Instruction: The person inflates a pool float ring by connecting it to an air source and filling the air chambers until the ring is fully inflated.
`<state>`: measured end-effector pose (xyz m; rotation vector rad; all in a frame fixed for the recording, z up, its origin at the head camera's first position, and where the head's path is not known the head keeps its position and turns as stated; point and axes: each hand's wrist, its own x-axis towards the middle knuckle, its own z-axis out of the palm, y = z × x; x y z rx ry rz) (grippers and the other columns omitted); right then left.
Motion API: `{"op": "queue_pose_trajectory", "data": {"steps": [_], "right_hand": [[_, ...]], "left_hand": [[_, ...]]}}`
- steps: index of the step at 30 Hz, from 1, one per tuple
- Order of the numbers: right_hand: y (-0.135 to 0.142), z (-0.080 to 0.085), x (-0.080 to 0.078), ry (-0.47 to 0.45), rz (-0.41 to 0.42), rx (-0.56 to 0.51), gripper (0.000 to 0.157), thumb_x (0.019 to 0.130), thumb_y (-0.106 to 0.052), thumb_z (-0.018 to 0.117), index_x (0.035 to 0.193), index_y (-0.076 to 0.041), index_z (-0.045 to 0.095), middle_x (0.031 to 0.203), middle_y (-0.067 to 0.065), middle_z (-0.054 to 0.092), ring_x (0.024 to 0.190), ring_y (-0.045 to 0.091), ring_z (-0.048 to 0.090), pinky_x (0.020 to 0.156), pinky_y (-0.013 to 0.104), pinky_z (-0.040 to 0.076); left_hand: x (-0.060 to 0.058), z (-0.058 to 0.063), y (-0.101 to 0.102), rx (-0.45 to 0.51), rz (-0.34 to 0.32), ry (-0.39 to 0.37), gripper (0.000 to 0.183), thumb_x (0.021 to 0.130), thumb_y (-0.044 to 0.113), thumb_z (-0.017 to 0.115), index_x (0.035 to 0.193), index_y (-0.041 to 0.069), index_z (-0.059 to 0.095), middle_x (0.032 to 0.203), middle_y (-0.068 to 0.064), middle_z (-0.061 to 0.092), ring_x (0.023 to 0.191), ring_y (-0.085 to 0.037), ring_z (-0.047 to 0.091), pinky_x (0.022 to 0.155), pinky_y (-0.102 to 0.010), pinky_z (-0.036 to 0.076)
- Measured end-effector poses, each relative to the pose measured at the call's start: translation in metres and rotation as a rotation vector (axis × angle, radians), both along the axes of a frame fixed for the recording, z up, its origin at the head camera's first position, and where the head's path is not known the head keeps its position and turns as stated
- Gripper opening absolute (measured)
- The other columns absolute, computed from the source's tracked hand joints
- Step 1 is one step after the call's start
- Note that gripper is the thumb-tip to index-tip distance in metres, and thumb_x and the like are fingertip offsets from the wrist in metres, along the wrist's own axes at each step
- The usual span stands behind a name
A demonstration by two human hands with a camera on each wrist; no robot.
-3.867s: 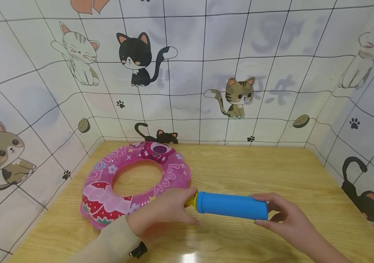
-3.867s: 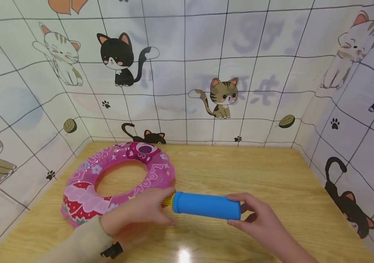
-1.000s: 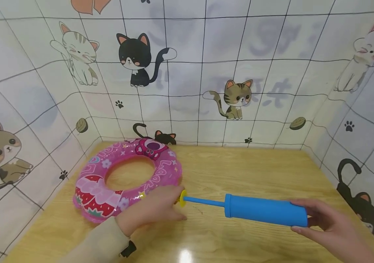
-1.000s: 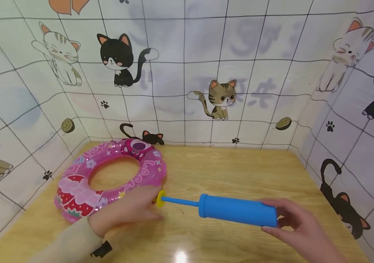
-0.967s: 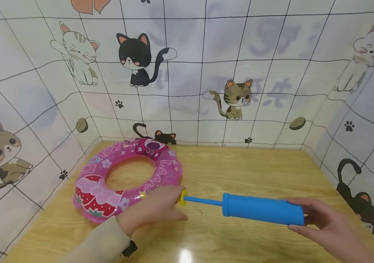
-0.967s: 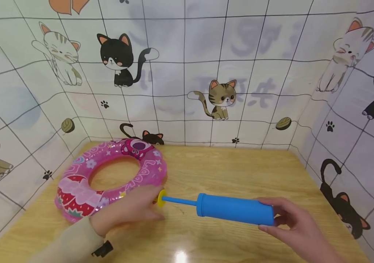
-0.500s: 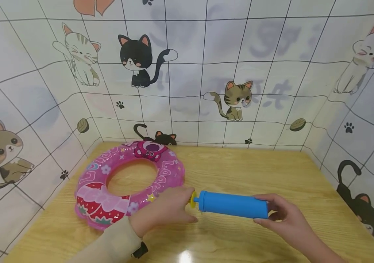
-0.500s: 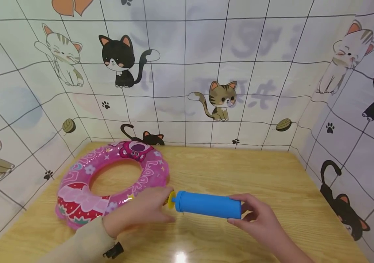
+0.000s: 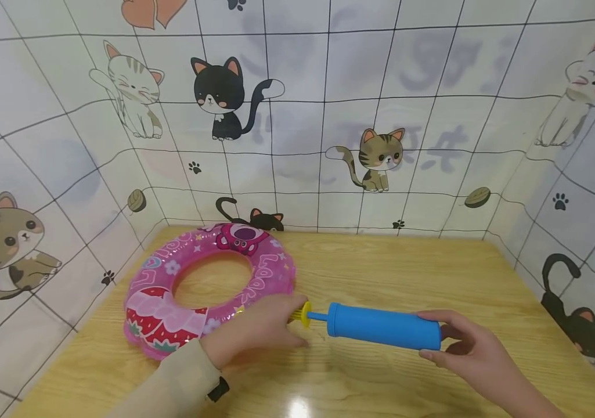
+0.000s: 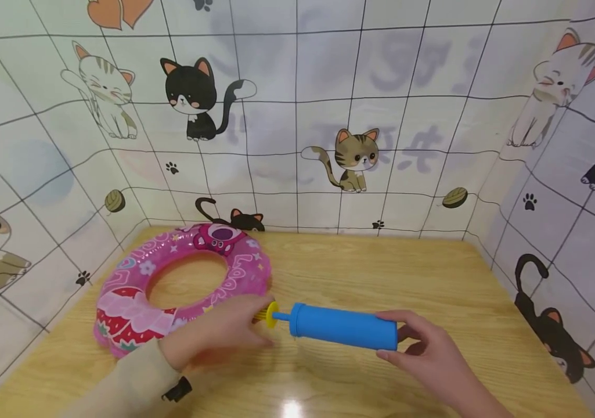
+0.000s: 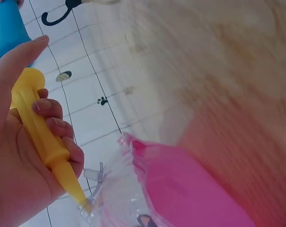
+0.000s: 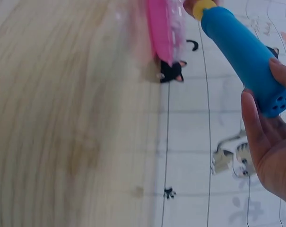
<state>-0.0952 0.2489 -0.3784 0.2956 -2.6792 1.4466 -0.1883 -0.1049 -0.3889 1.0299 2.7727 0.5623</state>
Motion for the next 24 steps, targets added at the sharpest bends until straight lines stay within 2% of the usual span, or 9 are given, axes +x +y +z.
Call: {"op": "queue_pose_trajectory", "data": {"steps": [3, 7, 10, 13, 17, 21, 24], "right_hand": [[0.019, -0.002, 0.003, 0.045, -0.014, 0.038, 0.056, 0.080, -0.011, 0.080, 0.131, -0.011, 0.059, 0.114, 0.004, 0.061, 0.084, 0.014, 0.063, 0.062, 0.030, 0.055], [0.048, -0.009, 0.005, 0.092, 0.016, 0.069, 0.056, 0.083, -0.006, 0.077, 0.134, -0.009, 0.055, 0.121, 0.000, 0.056, 0.088, 0.011, 0.063, 0.064, 0.032, 0.056], [0.067, -0.012, 0.009, 0.089, 0.026, 0.094, 0.059, 0.084, -0.004, 0.074, 0.138, -0.008, 0.051, 0.128, -0.001, 0.050, 0.091, 0.007, 0.064, 0.065, 0.032, 0.056], [0.078, -0.010, 0.013, 0.067, 0.010, 0.110, 0.063, 0.083, -0.001, 0.074, 0.140, -0.007, 0.049, 0.132, -0.011, 0.045, 0.092, 0.002, 0.063, 0.066, 0.033, 0.057], [0.082, -0.006, 0.017, 0.037, -0.003, 0.119, 0.065, 0.081, 0.000, 0.075, 0.140, -0.007, 0.048, 0.129, -0.028, 0.038, 0.093, -0.001, 0.061, 0.068, 0.034, 0.057], [0.077, -0.006, 0.018, 0.045, 0.020, 0.109, 0.063, 0.082, 0.001, 0.074, 0.139, -0.004, 0.047, 0.129, -0.028, 0.039, 0.092, 0.003, 0.063, 0.070, 0.035, 0.057], [0.069, -0.006, 0.016, 0.027, -0.009, 0.099, 0.061, 0.082, -0.004, 0.075, 0.138, -0.004, 0.048, 0.125, -0.024, 0.044, 0.089, 0.008, 0.065, 0.068, 0.034, 0.056]], "left_hand": [[-0.003, 0.001, -0.006, -0.009, 0.008, -0.003, 0.048, 0.075, 0.043, 0.083, 0.107, 0.021, 0.054, 0.082, 0.006, 0.056, 0.074, -0.009, 0.050, 0.067, -0.026, 0.047], [-0.005, 0.001, -0.015, -0.011, 0.018, 0.002, 0.048, 0.076, 0.042, 0.082, 0.111, 0.021, 0.056, 0.085, 0.006, 0.058, 0.076, -0.010, 0.051, 0.070, -0.028, 0.048], [-0.006, 0.002, -0.022, -0.003, 0.041, 0.000, 0.049, 0.076, 0.041, 0.082, 0.114, 0.021, 0.057, 0.089, 0.008, 0.060, 0.080, -0.010, 0.052, 0.074, -0.029, 0.049], [-0.006, 0.004, -0.025, 0.009, 0.042, 0.000, 0.048, 0.076, 0.040, 0.083, 0.113, 0.021, 0.058, 0.087, 0.009, 0.058, 0.078, -0.009, 0.052, 0.072, -0.029, 0.049], [-0.004, 0.007, -0.025, 0.015, 0.025, 0.007, 0.044, 0.077, 0.039, 0.083, 0.107, 0.021, 0.056, 0.079, 0.005, 0.056, 0.070, -0.011, 0.049, 0.064, -0.027, 0.046], [0.001, 0.009, -0.020, 0.011, 0.044, -0.014, 0.046, 0.075, 0.041, 0.083, 0.105, 0.021, 0.055, 0.080, 0.006, 0.056, 0.071, -0.010, 0.049, 0.065, -0.026, 0.045], [0.003, 0.009, -0.014, -0.005, 0.050, -0.001, 0.051, 0.072, 0.045, 0.084, 0.105, 0.020, 0.054, 0.080, 0.006, 0.056, 0.071, -0.011, 0.050, 0.063, -0.026, 0.046]]}}
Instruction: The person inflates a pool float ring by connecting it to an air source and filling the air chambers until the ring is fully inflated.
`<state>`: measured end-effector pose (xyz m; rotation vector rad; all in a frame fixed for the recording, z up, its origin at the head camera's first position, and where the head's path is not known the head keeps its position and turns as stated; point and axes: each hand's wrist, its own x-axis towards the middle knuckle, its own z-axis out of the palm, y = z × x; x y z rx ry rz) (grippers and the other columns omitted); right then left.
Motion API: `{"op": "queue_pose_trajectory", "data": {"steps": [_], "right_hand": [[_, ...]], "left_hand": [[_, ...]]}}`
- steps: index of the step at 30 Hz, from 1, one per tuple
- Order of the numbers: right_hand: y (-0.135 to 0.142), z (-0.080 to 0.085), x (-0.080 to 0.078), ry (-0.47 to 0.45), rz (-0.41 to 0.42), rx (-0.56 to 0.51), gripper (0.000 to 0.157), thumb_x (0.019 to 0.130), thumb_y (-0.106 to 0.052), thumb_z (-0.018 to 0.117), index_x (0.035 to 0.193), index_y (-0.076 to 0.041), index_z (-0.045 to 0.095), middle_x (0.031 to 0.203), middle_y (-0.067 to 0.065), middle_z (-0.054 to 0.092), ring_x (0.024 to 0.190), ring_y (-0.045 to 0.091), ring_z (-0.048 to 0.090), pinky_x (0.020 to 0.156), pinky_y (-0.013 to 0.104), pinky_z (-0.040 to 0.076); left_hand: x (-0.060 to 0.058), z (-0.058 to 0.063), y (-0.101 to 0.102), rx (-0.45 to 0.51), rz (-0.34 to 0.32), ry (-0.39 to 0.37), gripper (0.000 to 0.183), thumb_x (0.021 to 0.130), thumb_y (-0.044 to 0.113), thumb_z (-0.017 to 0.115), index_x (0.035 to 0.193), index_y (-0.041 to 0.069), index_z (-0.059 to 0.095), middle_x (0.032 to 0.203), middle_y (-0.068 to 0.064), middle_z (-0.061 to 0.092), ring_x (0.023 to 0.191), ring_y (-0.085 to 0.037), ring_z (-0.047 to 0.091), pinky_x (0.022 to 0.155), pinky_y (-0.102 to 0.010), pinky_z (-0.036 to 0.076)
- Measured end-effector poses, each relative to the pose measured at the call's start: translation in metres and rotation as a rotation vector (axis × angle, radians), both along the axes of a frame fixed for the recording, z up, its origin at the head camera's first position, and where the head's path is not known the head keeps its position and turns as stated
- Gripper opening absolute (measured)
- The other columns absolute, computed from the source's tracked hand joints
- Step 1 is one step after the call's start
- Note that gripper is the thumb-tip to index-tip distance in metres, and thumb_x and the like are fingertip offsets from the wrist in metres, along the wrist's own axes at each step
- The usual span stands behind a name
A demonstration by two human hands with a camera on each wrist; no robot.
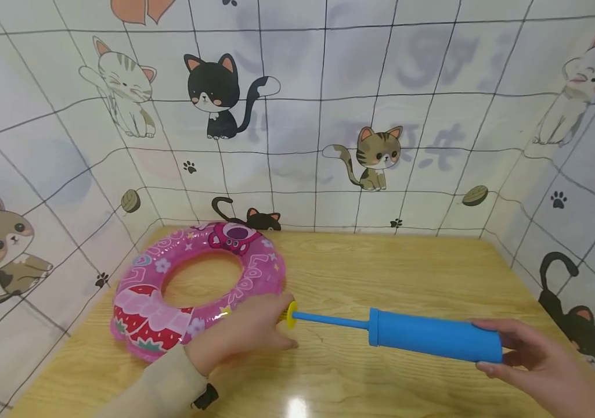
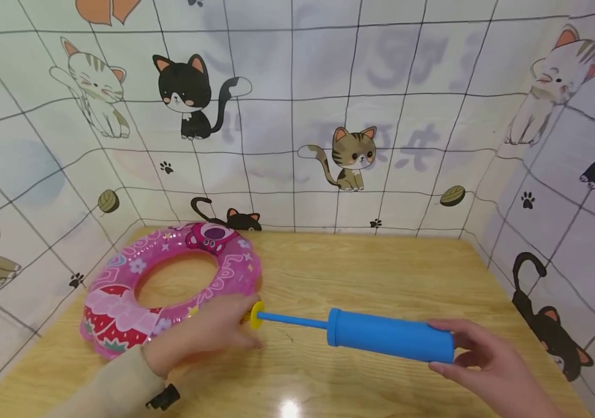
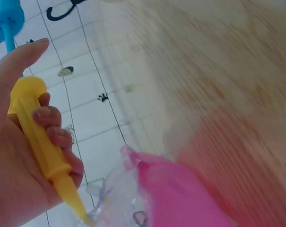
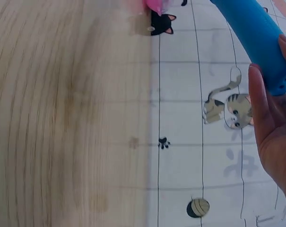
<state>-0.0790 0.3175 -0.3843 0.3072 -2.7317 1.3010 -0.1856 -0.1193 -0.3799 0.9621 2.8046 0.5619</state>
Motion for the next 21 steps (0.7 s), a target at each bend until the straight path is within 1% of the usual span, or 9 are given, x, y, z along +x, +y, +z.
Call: {"op": "queue_pose_trajectory", "data": {"steps": [2, 4, 6, 7, 9, 11, 13, 18, 21], "right_hand": [[-0.009, 0.001, -0.002, -0.008, -0.021, -0.012, 0.059, 0.083, -0.007, 0.076, 0.136, -0.004, 0.051, 0.122, -0.017, 0.050, 0.087, 0.012, 0.066, 0.066, 0.034, 0.056], [-0.019, 0.002, -0.005, -0.013, -0.033, -0.030, 0.057, 0.083, -0.009, 0.077, 0.134, -0.006, 0.053, 0.116, -0.010, 0.056, 0.084, 0.015, 0.066, 0.064, 0.033, 0.057], [-0.030, 0.003, -0.008, 0.003, -0.024, -0.059, 0.054, 0.082, -0.008, 0.078, 0.131, -0.005, 0.056, 0.111, -0.005, 0.060, 0.083, 0.017, 0.066, 0.063, 0.032, 0.057], [-0.035, 0.003, -0.009, 0.007, -0.013, -0.077, 0.053, 0.082, -0.008, 0.078, 0.131, -0.005, 0.056, 0.112, -0.004, 0.061, 0.083, 0.017, 0.066, 0.062, 0.033, 0.057], [-0.046, 0.001, -0.012, 0.014, 0.007, -0.123, 0.053, 0.081, -0.007, 0.079, 0.130, -0.006, 0.058, 0.113, -0.007, 0.061, 0.083, 0.018, 0.065, 0.061, 0.033, 0.056], [-0.056, -0.001, -0.014, 0.019, 0.024, -0.164, 0.053, 0.080, -0.006, 0.079, 0.129, -0.006, 0.059, 0.113, -0.008, 0.061, 0.082, 0.018, 0.065, 0.060, 0.034, 0.056], [-0.064, -0.004, -0.017, 0.020, 0.037, -0.191, 0.053, 0.079, -0.005, 0.079, 0.128, -0.006, 0.060, 0.113, -0.007, 0.062, 0.081, 0.018, 0.065, 0.060, 0.034, 0.056], [-0.083, -0.005, -0.021, -0.017, 0.050, -0.217, 0.051, 0.079, -0.008, 0.080, 0.126, -0.008, 0.061, 0.105, 0.006, 0.065, 0.078, 0.018, 0.064, 0.060, 0.033, 0.056], [-0.089, -0.002, -0.021, -0.033, 0.053, -0.219, 0.050, 0.078, -0.009, 0.081, 0.124, -0.008, 0.062, 0.102, 0.011, 0.065, 0.078, 0.018, 0.064, 0.060, 0.033, 0.056]], "left_hand": [[0.001, 0.000, 0.005, -0.018, 0.000, 0.036, 0.054, 0.071, 0.048, 0.084, 0.105, 0.019, 0.053, 0.079, 0.008, 0.054, 0.070, -0.010, 0.050, 0.062, -0.026, 0.045], [0.001, 0.000, 0.010, -0.029, -0.002, 0.082, 0.054, 0.069, 0.049, 0.084, 0.101, 0.018, 0.053, 0.076, 0.009, 0.052, 0.067, -0.010, 0.048, 0.060, -0.026, 0.043], [0.001, 0.000, 0.014, -0.034, -0.005, 0.114, 0.052, 0.069, 0.049, 0.084, 0.095, 0.019, 0.051, 0.072, 0.010, 0.049, 0.065, -0.010, 0.047, 0.057, -0.026, 0.042], [0.001, -0.001, 0.016, -0.038, -0.008, 0.130, 0.051, 0.068, 0.049, 0.084, 0.093, 0.019, 0.051, 0.071, 0.011, 0.048, 0.064, -0.010, 0.046, 0.055, -0.025, 0.041], [0.000, -0.003, 0.020, -0.045, -0.011, 0.146, 0.050, 0.069, 0.050, 0.083, 0.090, 0.020, 0.050, 0.070, 0.012, 0.047, 0.063, -0.009, 0.045, 0.054, -0.025, 0.040], [-0.001, -0.005, 0.024, -0.051, -0.012, 0.154, 0.049, 0.069, 0.051, 0.082, 0.089, 0.020, 0.049, 0.069, 0.012, 0.047, 0.062, -0.009, 0.045, 0.053, -0.024, 0.040], [-0.001, -0.006, 0.028, -0.051, -0.007, 0.148, 0.050, 0.069, 0.052, 0.082, 0.090, 0.021, 0.050, 0.070, 0.012, 0.048, 0.063, -0.008, 0.046, 0.054, -0.024, 0.041], [0.004, -0.008, 0.035, -0.024, -0.009, 0.148, 0.054, 0.067, 0.054, 0.083, 0.095, 0.020, 0.054, 0.074, 0.011, 0.052, 0.065, -0.007, 0.048, 0.055, -0.024, 0.041], [0.007, -0.008, 0.038, -0.005, -0.012, 0.146, 0.055, 0.067, 0.055, 0.083, 0.097, 0.019, 0.054, 0.074, 0.011, 0.053, 0.065, -0.006, 0.048, 0.055, -0.024, 0.041]]}}
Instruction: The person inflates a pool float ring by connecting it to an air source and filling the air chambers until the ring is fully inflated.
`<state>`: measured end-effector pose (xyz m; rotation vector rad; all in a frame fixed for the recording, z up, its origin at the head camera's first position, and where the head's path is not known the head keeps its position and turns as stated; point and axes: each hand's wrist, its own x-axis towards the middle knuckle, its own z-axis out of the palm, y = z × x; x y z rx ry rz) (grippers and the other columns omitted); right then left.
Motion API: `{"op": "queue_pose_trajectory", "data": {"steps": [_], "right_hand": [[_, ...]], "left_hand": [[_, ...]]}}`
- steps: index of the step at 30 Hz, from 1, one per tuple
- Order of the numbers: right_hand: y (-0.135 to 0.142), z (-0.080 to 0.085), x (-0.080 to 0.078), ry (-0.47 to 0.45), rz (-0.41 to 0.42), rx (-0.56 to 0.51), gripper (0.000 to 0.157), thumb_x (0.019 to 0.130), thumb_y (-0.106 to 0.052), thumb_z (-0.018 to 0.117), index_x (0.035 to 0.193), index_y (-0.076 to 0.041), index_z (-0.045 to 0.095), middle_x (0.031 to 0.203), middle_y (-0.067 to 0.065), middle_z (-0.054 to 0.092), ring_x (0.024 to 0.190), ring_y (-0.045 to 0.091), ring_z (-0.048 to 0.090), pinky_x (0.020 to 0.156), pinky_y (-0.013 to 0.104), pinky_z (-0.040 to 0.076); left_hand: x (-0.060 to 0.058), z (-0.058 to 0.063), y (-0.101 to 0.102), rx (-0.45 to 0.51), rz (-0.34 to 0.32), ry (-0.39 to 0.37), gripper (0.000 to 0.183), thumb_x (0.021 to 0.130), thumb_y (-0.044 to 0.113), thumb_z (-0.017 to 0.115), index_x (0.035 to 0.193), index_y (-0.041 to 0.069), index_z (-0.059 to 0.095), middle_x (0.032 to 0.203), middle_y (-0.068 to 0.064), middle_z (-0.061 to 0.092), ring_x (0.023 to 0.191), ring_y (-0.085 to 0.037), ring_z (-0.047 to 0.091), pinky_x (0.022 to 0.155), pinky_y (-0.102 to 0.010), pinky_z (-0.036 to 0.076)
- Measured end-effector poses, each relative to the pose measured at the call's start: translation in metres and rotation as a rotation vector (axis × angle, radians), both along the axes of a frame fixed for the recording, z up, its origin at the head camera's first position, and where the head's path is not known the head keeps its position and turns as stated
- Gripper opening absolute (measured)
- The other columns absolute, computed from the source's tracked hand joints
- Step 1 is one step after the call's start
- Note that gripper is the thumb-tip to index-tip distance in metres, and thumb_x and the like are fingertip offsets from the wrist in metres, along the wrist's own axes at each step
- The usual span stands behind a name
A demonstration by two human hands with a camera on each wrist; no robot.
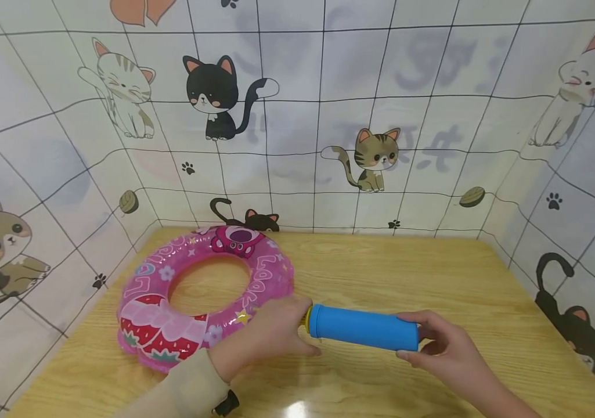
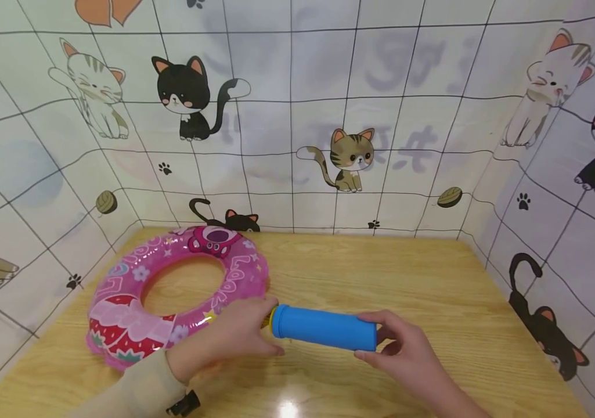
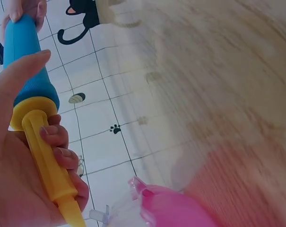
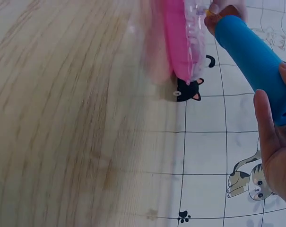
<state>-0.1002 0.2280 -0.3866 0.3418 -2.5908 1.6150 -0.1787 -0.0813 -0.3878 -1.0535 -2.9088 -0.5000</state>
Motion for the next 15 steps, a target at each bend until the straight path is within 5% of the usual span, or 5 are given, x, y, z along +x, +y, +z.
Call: {"op": "queue_pose_trajectory", "data": {"steps": [10, 15], "right_hand": [[-0.003, 0.002, 0.002, -0.016, -0.010, 0.030, 0.053, 0.078, -0.011, 0.082, 0.127, -0.011, 0.061, 0.109, 0.010, 0.064, 0.081, 0.016, 0.063, 0.061, 0.032, 0.055], [0.013, 0.005, 0.004, 0.091, 0.014, 0.076, 0.053, 0.079, -0.007, 0.080, 0.128, -0.011, 0.060, 0.115, -0.002, 0.062, 0.083, 0.015, 0.064, 0.062, 0.030, 0.055]], "left_hand": [[0.001, 0.005, -0.009, 0.014, 0.000, -0.071, 0.049, 0.070, 0.049, 0.084, 0.098, 0.021, 0.054, 0.075, 0.009, 0.053, 0.066, -0.007, 0.047, 0.058, -0.024, 0.042], [0.003, 0.011, -0.018, 0.007, -0.011, -0.108, 0.049, 0.071, 0.048, 0.083, 0.101, 0.022, 0.055, 0.078, 0.011, 0.054, 0.069, -0.008, 0.049, 0.063, -0.025, 0.044]]}}
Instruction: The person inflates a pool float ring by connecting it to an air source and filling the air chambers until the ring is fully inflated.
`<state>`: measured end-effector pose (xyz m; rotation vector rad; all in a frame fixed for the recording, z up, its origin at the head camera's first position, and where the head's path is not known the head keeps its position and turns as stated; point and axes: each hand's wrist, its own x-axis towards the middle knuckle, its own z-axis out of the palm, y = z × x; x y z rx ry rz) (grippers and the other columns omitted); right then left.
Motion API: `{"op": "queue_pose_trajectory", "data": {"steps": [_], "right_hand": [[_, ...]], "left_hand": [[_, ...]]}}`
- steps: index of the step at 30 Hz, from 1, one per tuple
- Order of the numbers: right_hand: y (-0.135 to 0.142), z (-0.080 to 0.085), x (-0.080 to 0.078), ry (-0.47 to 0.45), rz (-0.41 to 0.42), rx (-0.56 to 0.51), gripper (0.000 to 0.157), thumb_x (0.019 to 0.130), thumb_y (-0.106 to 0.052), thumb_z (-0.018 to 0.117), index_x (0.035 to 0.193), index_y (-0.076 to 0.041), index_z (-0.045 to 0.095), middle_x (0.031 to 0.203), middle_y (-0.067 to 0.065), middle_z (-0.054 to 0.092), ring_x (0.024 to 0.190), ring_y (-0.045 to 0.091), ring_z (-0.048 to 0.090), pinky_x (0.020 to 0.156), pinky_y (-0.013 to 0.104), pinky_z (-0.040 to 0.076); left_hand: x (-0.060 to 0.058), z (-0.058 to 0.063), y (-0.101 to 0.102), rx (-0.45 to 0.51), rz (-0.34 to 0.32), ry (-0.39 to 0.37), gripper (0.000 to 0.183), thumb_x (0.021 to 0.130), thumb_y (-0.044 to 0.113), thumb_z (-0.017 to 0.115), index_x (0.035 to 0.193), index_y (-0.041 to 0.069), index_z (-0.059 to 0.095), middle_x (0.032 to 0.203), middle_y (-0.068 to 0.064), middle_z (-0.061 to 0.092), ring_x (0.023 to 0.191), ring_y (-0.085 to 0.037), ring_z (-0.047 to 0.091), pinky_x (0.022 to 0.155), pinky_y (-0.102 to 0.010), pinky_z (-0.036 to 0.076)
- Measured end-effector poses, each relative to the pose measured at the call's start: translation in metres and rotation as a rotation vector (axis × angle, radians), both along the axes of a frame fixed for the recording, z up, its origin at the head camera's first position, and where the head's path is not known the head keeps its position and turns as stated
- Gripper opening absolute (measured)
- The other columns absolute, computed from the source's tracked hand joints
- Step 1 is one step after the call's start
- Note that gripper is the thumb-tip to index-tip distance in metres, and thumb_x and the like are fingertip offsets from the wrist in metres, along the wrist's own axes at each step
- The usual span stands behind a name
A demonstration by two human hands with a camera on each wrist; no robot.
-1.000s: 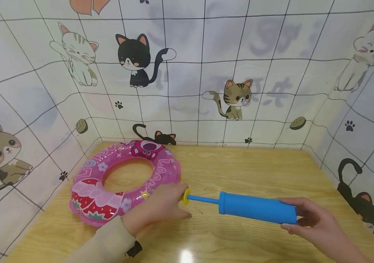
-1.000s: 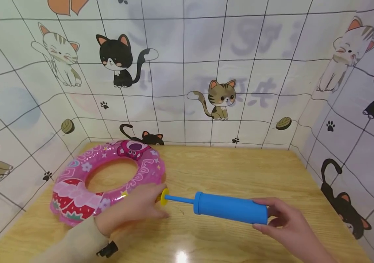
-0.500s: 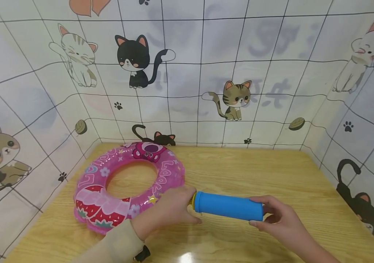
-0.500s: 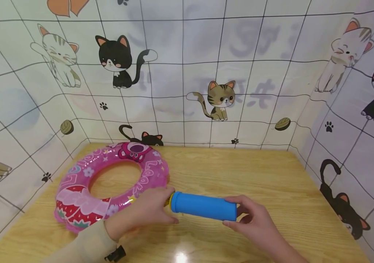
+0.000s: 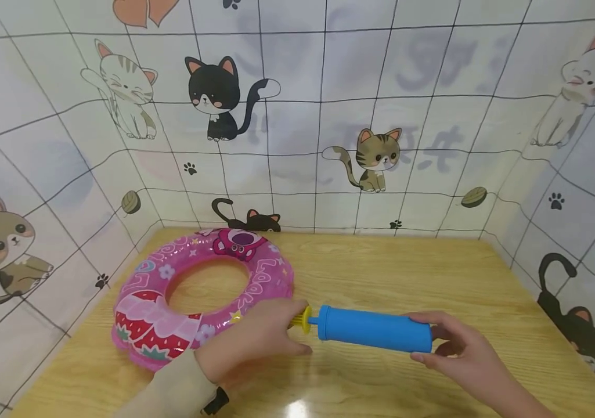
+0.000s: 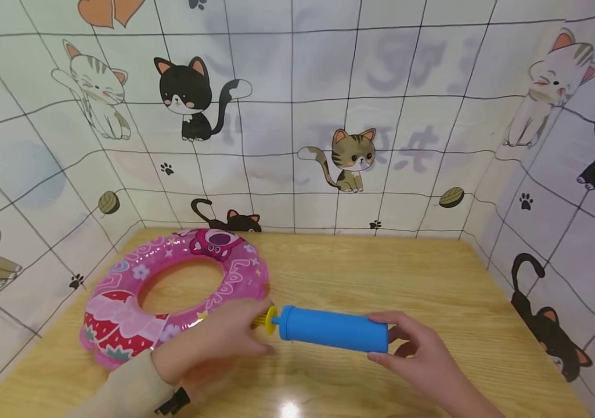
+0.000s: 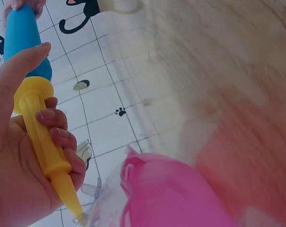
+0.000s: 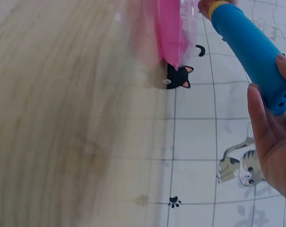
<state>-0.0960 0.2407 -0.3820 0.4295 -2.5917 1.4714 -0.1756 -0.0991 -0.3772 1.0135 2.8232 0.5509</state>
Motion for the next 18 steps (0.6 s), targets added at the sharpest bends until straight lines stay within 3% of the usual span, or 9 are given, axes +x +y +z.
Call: {"op": "queue_pose_trajectory", "data": {"steps": [4, 10, 13, 18], "right_hand": [[0.018, 0.005, 0.003, 0.082, 0.014, 0.038, 0.056, 0.078, 0.000, 0.079, 0.129, -0.009, 0.059, 0.119, -0.014, 0.059, 0.085, 0.013, 0.063, 0.062, 0.029, 0.055], [0.048, 0.008, 0.010, 0.127, -0.022, 0.116, 0.059, 0.077, 0.005, 0.078, 0.131, -0.006, 0.057, 0.123, -0.019, 0.055, 0.088, 0.009, 0.063, 0.063, 0.028, 0.055], [0.062, 0.007, 0.014, 0.093, -0.047, 0.146, 0.059, 0.079, 0.005, 0.076, 0.134, -0.005, 0.054, 0.125, -0.022, 0.050, 0.089, 0.005, 0.063, 0.064, 0.029, 0.056], [0.078, 0.005, 0.018, 0.077, -0.056, 0.183, 0.063, 0.079, 0.005, 0.075, 0.136, -0.006, 0.051, 0.129, -0.026, 0.043, 0.092, -0.001, 0.061, 0.066, 0.029, 0.056]], "left_hand": [[-0.002, 0.003, -0.009, 0.004, 0.014, -0.004, 0.053, 0.072, 0.047, 0.084, 0.109, 0.020, 0.058, 0.085, 0.011, 0.059, 0.076, -0.009, 0.053, 0.070, -0.027, 0.049], [-0.010, 0.001, -0.022, 0.008, 0.053, -0.024, 0.066, 0.073, 0.047, 0.083, 0.127, 0.017, 0.059, 0.105, 0.007, 0.064, 0.094, -0.014, 0.058, 0.085, -0.037, 0.051], [-0.014, -0.001, -0.029, 0.022, 0.070, -0.054, 0.067, 0.073, 0.046, 0.083, 0.128, 0.017, 0.059, 0.105, 0.009, 0.063, 0.094, -0.013, 0.057, 0.085, -0.036, 0.051], [-0.017, -0.006, -0.035, 0.047, 0.049, -0.086, 0.056, 0.074, 0.042, 0.084, 0.119, 0.019, 0.060, 0.087, 0.010, 0.058, 0.078, -0.011, 0.053, 0.072, -0.030, 0.049]]}}
